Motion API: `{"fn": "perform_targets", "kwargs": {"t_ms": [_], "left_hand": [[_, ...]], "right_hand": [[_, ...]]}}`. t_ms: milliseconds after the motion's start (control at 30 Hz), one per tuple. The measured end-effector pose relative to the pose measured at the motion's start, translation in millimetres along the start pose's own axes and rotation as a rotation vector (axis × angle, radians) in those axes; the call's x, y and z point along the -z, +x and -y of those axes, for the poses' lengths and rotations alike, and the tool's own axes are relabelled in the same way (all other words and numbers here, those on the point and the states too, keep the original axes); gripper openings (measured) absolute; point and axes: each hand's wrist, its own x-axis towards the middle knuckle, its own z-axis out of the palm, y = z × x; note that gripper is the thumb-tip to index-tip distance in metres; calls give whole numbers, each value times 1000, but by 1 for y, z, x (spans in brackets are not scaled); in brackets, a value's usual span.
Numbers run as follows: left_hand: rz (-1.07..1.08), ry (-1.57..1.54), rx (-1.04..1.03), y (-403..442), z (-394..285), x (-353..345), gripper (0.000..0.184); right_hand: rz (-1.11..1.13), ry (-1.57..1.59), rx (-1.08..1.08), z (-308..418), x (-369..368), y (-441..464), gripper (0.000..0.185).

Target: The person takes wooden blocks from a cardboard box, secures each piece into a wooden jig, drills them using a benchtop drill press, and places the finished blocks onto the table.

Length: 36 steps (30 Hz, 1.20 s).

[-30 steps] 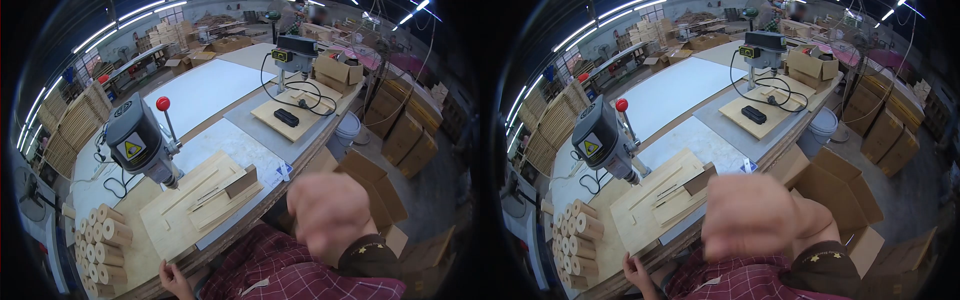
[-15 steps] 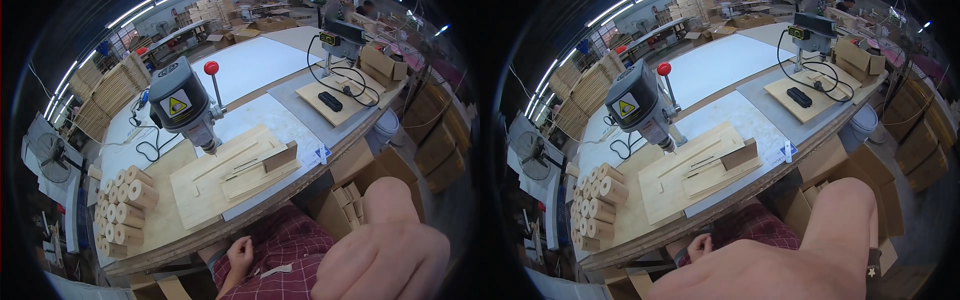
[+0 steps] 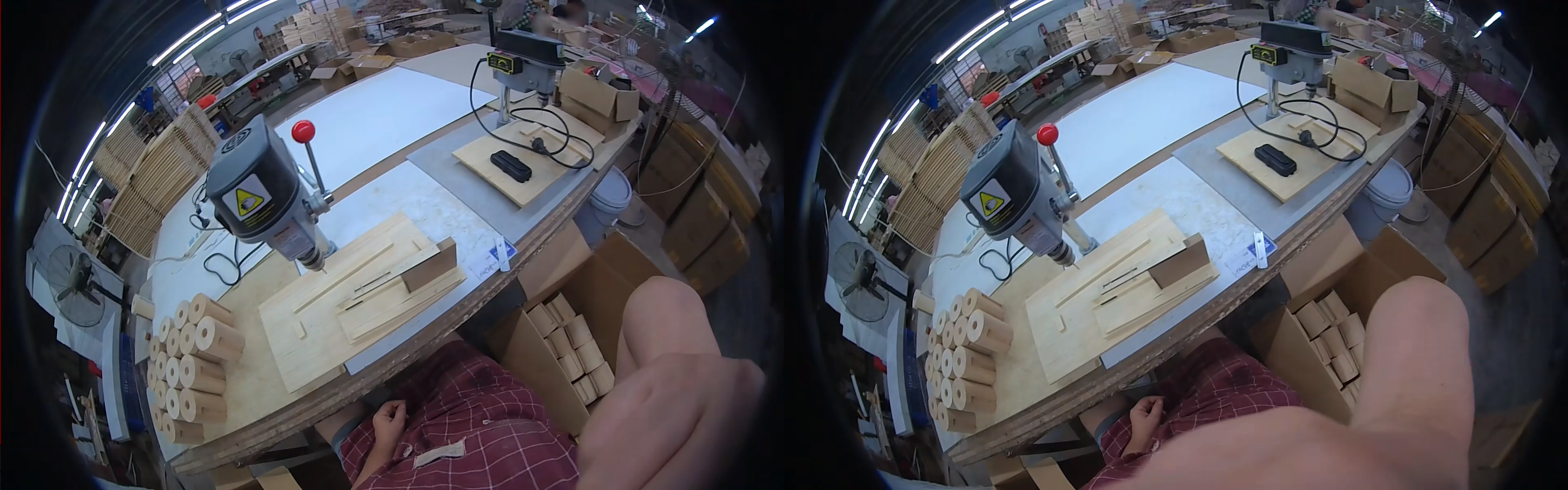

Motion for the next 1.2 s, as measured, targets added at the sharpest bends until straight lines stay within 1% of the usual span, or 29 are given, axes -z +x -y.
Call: {"fn": "perform_targets", "kwargs": {"t_ms": [67,100,133,233,267,300,333,367,400,433,467,500,533,567,600,633,667,700,767,800,867,900,967,1000,1033,1100,1167,1200], "left_hand": [[6,35,5,2,6,1,16],[9,81,18,4,9,1,16],[10,56,49,5,12,1,18],[46,71,56,5,0,2,17],[52,88,25,8,10,4,16],[76,86,16,9,11,4,16],[70,55,32,8,9,5,16],[64,24,47,7,7,5,15],[88,26,40,7,7,6,15],[73,42,36,6,7,7,15],[57,60,36,8,6,7,15],[77,76,44,12,7,7,15],[67,95,2,14,11,8,14],[63,120,-31,12,14,12,14],[81,90,25,10,8,12,14],[93,86,36,12,11,13,14],[100,100,76,12,9,14,14],[125,26,80,9,0,11,13],[168,19,87,14,8,16,12],[178,38,103,14,9,16,12],[177,62,139,15,5,14,12],[181,76,147,16,6,17,12],[220,91,128,20,9,18,12],[215,94,130,21,9,16,12],[206,121,127,19,6,12,12],[182,149,128,17,3,11,12],[204,266,107,17,1,10,11],[192,260,107,17,1,10,11]], "right_hand": [[-19,-22,-3,-4,-4,10,9],[-33,-38,-5,4,-7,1,10],[-52,-58,-7,27,2,-22,10],[-142,-133,-14,34,-7,-24,12],[-166,-158,-15,31,-3,-13,13],[-186,-181,-16,44,5,-20,14],[-207,-203,-19,35,13,5,14],[-229,-225,-20,2,9,50,15],[-252,-247,-19,8,13,47,15],[-427,-435,-234,0,36,37,15],[-591,-544,-366,-17,68,17,17],[-769,-630,-571,-37,101,-18,17],[-822,-732,-789,-53,129,-55,18],[-867,-770,-990,-63,148,-95,20],[-864,-853,-1137,-70,164,-137,20],[-833,-896,-1292,-73,177,-177,21],[-783,-1020,-1399,-73,187,-216,19],[-810,-1006,-1447,-72,193,-252,19],[-669,-1226,-1712,-72,196,-310,19],[-681,-1213,-1736,-72,197,-332,19],[-617,-1176,-1843,-74,195,-368,20],[-625,-1163,-1857,-79,194,-387,20],[-440,-1342,-1941,-87,194,-416,18],[-453,-1213,-2011,-91,195,-424,17],[-443,-1206,-2012,-99,194,-427,17],[-545,-1066,-2013,-120,192,-431,17],[-507,-1073,-1987,-142,196,-429,19],[-483,-1089,-1959,-152,201,-427,21]]}}
